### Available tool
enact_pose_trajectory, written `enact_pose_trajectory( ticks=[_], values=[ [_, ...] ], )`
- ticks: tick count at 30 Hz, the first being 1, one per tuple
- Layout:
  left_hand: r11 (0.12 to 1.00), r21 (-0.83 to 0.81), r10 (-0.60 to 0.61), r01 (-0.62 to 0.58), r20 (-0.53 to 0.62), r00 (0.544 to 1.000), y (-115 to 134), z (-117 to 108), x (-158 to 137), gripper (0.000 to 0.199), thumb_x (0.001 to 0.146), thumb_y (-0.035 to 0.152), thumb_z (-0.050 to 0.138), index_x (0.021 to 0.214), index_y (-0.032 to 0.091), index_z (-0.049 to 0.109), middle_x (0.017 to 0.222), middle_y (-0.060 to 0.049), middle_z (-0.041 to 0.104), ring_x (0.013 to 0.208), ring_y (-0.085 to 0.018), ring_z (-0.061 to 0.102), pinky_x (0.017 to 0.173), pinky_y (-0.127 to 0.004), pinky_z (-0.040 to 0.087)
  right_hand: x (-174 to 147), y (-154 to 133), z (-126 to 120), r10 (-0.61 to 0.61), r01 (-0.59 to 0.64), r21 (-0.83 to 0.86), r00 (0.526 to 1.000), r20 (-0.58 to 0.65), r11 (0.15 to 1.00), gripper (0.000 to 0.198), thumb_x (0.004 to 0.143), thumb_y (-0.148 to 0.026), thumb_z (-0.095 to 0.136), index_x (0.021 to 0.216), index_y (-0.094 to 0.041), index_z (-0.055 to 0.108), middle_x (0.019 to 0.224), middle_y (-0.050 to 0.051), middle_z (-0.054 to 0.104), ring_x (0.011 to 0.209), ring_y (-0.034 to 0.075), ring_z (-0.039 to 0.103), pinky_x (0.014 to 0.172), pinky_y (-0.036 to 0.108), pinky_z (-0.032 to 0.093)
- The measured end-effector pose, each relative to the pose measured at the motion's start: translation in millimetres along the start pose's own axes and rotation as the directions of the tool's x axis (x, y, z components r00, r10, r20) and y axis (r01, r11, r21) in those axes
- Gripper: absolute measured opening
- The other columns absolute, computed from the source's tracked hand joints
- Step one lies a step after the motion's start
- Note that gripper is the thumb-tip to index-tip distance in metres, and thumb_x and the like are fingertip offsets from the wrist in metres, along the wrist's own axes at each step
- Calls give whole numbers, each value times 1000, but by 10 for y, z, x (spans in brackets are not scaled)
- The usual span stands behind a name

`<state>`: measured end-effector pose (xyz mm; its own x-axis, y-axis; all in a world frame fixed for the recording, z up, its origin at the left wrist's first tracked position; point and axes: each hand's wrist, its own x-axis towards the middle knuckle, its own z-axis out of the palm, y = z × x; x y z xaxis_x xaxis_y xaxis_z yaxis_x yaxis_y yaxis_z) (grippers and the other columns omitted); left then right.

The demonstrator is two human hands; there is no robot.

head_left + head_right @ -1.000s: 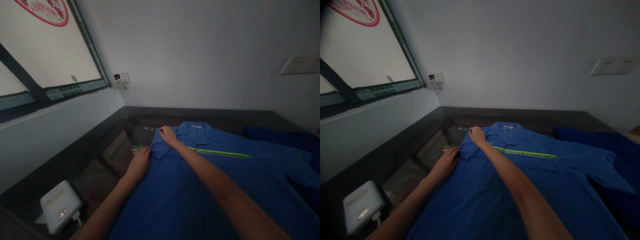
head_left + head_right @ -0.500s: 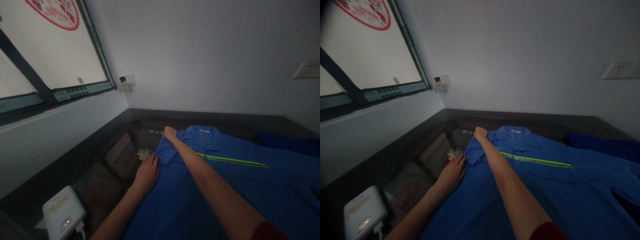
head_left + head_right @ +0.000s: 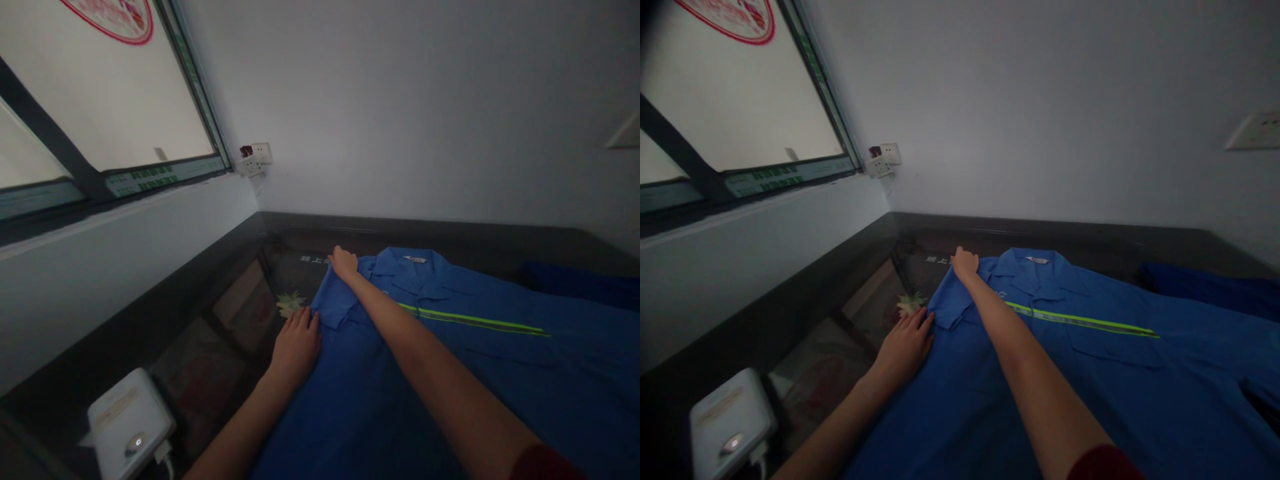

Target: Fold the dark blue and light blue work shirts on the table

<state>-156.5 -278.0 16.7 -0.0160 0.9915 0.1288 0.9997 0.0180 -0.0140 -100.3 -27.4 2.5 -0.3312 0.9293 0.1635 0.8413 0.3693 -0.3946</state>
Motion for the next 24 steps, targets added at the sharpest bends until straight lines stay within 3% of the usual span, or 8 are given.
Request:
enact_pose_trajectory(
  ticks=[4, 10, 16, 24],
  values=[
    [1000, 19, 11, -12, 28, 1000, 21, -39, 8, 43, 87, 22, 46, 128, 12, 54, 137, -19, 50, 128, -31, 45, 107, -46, 37, 216, 45, -78, 9, -18, 104, 996, 86, 994, 26, 86, -34, 57, 106, -17, 63, 107, 11, 69, 99, 22, 64, 78, 29, 46],
    [999, 10, 34, -34, 24, 999, 8, 4, 24, 45, 86, 21, 46, 129, 10, 53, 141, -17, 45, 131, -30, 42, 109, -45, 36, 416, 35, -53, -36, -21, 257, 976, 213, 966, 18, 70, -12, 66, 86, -18, 74, 86, 3, 74, 81, 14, 68, 63, 16, 45],
    [998, 49, 45, -48, 51, 998, 8, 13, 21, 45, 89, 20, 41, 130, 8, 51, 140, -19, 46, 129, -28, 45, 109, -43, 37, 424, 112, 13, -13, -38, 316, 987, 157, 948, 24, 71, -12, 65, 92, -18, 74, 89, 3, 74, 82, 13, 68, 65, 15, 46],
    [996, 87, 23, -33, 117, 993, 53, -89, 24, 46, 89, 20, 43, 132, 8, 49, 140, -18, 46, 129, -27, 44, 110, -42, 35, 253, 119, 58, -28, 19, 223, 999, 34, 975, 13, 75, -18, 67, 87, -22, 71, 90, 2, 72, 85, 15, 66, 72, 21, 45]
  ],
)
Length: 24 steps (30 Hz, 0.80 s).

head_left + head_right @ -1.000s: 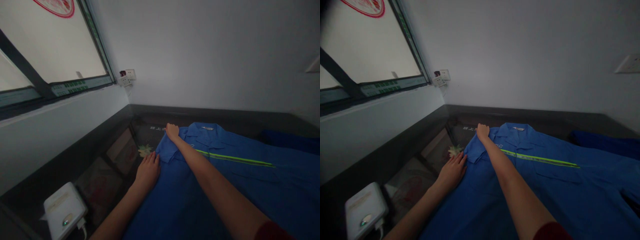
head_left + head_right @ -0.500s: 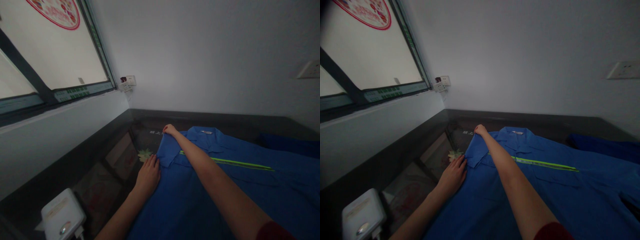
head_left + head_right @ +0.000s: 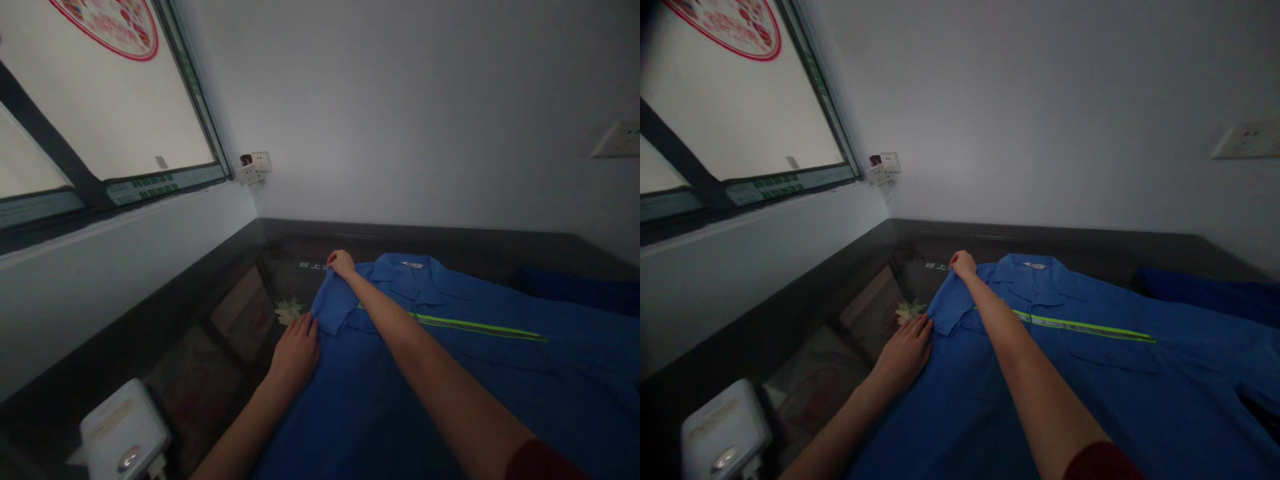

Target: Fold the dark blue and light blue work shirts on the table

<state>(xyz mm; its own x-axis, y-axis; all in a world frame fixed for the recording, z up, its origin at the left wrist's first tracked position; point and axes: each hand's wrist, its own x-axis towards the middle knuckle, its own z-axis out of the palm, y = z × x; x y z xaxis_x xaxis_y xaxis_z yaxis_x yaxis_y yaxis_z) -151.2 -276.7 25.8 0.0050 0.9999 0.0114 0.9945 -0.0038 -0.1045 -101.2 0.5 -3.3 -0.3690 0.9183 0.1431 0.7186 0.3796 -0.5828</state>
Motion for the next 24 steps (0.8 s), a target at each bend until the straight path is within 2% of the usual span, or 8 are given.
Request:
enact_pose_trajectory(
  ticks=[4, 7, 11, 14, 19, 24],
  values=[
    [1000, -5, 4, -4, -24, 1000, 0, -35, -10, 43, 90, 20, 43, 130, 10, 52, 138, -17, 49, 127, -28, 47, 108, -43, 36, -175, -67, 3, -119, 115, -61, 990, -69, 991, 6, 79, -21, 66, 85, -21, 68, 100, 6, 68, 100, 20, 59, 85, 29, 42],
    [999, -32, 8, -10, -65, 998, -28, -45, -5, 39, 90, 23, 45, 126, 11, 55, 134, -16, 54, 123, -29, 50, 107, -46, 37, -252, -103, -97, -187, 179, -74, 974, -125, 981, 14, 88, -29, 58, 92, -19, 66, 106, 9, 65, 106, 22, 54, 89, 31, 40],
    [998, -64, -18, 9, -148, 989, -64, -39, 26, 35, 91, 27, 46, 121, 14, 59, 129, -15, 57, 118, -29, 54, 103, -45, 41, -322, -73, -383, -239, 235, -47, 951, -195, 971, 27, 96, -32, 41, 100, -16, 63, 103, 10, 63, 100, 20, 53, 88, 30, 39],
    [997, -78, 2, -19, -215, 977, -74, 16, 57, 36, 90, 25, 48, 123, 14, 56, 133, -14, 54, 123, -28, 50, 105, -44, 39, -483, 38, -622, -292, 293, -26, 937, -191, 956, 21, 93, -25, 46, 93, -15, 65, 92, 7, 64, 91, 17, 56, 84, 26, 40],
    [986, -74, 131, -149, -214, 968, -97, 217, 114, 42, 89, 19, 46, 130, 16, 51, 142, -13, 46, 133, -26, 40, 110, -44, 34, -1101, 385, -959, -377, 384, 55, 920, -111, 922, 11, 86, -16, 56, 82, -15, 67, 84, 5, 65, 83, 15, 58, 77, 25, 42],
    [986, -56, 145, -158, -181, 973, -135, 361, 159, 44, 92, 22, 37, 133, 16, 50, 143, -14, 44, 132, -25, 41, 109, -43, 35, -2024, 828, -1465, -397, 392, 140, 918, 7, 909, 13, 87, -22, 55, 85, -16, 67, 87, 6, 65, 83, 17, 58, 75, 27, 44]
  ],
)
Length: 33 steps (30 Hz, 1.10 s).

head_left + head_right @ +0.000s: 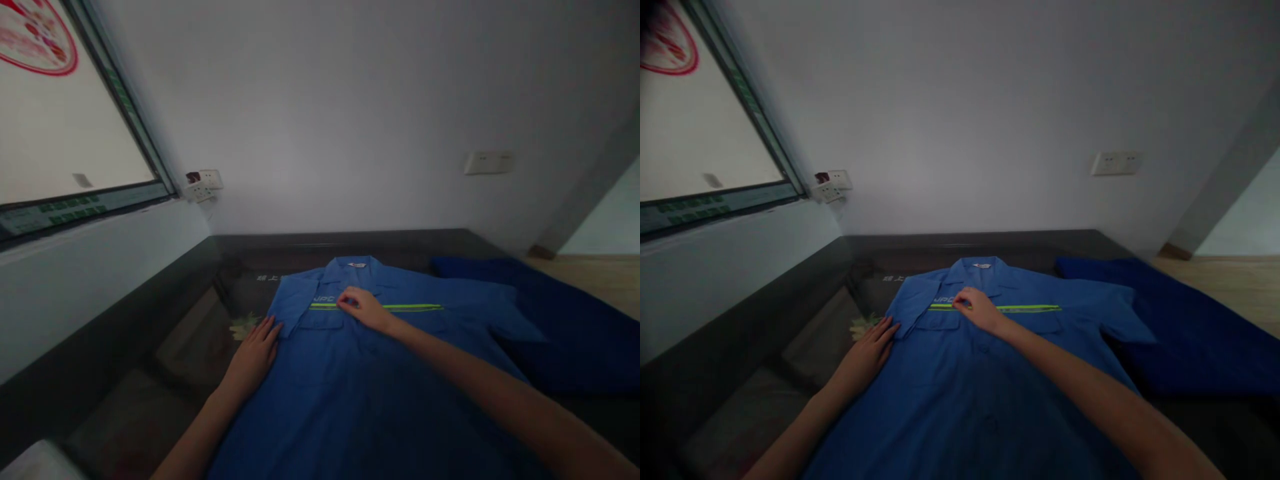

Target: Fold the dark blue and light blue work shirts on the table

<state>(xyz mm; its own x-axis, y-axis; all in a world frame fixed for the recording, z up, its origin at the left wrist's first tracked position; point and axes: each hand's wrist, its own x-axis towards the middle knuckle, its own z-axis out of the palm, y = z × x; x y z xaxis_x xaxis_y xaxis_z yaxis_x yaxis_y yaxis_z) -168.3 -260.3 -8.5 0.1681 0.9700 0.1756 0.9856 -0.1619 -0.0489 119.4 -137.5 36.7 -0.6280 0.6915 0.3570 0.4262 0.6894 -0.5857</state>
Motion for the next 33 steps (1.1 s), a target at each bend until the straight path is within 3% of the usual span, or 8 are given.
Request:
enact_pose_trajectory(
  ticks=[5, 11, 17, 21, 24, 27, 30, 33],
  values=[
    [997, 64, -45, 41, 60, 997, 20, -8, 8, 48, 92, 21, 32, 137, 21, 46, 146, -7, 41, 132, -23, 41, 107, -44, 35, -1040, -78, -701, 133, -133, 18, 991, 17, 991, 17, 89, -27, 51, 88, -18, 66, 92, 6, 67, 88, 19, 60, 77, 29, 45],
    [985, 123, -139, 124, 123, 983, 78, -34, 40, 53, 88, 19, 31, 140, 27, 42, 147, -3, 39, 133, -25, 39, 106, -50, 30, -1984, -24, -1321, 367, -371, 24, 905, -214, 928, 25, 88, -38, 49, 88, -20, 67, 92, 6, 68, 87, 21, 62, 79, 33, 47],
    [984, 155, -124, 92, 216, 969, 1, -163, 204, 54, 85, 22, 35, 139, 25, 44, 145, -7, 43, 128, -30, 45, 102, -54, 33, -2444, 124, -1597, 509, -505, 110, 786, -352, 856, 30, 83, -46, 51, 88, -21, 68, 92, 7, 70, 85, 23, 64, 77, 34, 50],
    [978, 197, -72, 65, 29, 997, 222, -552, 624, 45, 86, 26, 36, 128, 30, 53, 140, 0, 49, 122, -29, 49, 102, -54, 33, -2458, 318, -1828, 538, -597, 15, 711, -453, 802, 26, 83, -39, 49, 88, -20, 66, 87, 7, 71, 79, 21, 65, 71, 31, 49],
    [995, 95, 35, -24, -116, 993, 750, -885, 1118, 39, 87, 28, 40, 123, 28, 56, 141, -2, 47, 122, -29, 48, 101, -53, 35, -2402, 429, -1949, 579, -786, -233, 589, -564, 573, 23, 87, -34, 47, 85, -20, 66, 84, 8, 70, 77, 22, 65, 67, 31, 45],
    [952, -121, 258, -280, -175, 950, 1565, -1030, 1633, 38, 86, 22, 43, 120, 27, 59, 134, -2, 52, 121, -24, 49, 102, -43, 38, -2385, 480, -1966, 642, -883, -360, 466, -609, 300, 33, 92, -42, 43, 83, -19, 66, 81, 11, 69, 75, 23, 65, 61, 31, 42],
    [774, -304, 527, -555, -176, 831, 2506, -919, 2055, 34, 83, 16, 46, 111, 19, 63, 124, -6, 58, 116, -21, 52, 104, -36, 37, -2426, 525, -1926, 680, -893, -388, 431, -594, 227, 44, 92, -51, 39, 79, -18, 66, 79, 12, 69, 74, 25, 66, 60, 31, 42],
    [611, -429, 683, -665, -138, 717, 3390, -679, 2367, 32, 81, 12, 47, 108, 15, 64, 115, -9, 62, 111, -19, 55, 104, -30, 37, -2477, 596, -1886, 683, -880, -421, 446, -578, 219, 51, 92, -55, 36, 77, -17, 67, 82, 15, 69, 77, 27, 66, 61, 32, 43]
  ],
)
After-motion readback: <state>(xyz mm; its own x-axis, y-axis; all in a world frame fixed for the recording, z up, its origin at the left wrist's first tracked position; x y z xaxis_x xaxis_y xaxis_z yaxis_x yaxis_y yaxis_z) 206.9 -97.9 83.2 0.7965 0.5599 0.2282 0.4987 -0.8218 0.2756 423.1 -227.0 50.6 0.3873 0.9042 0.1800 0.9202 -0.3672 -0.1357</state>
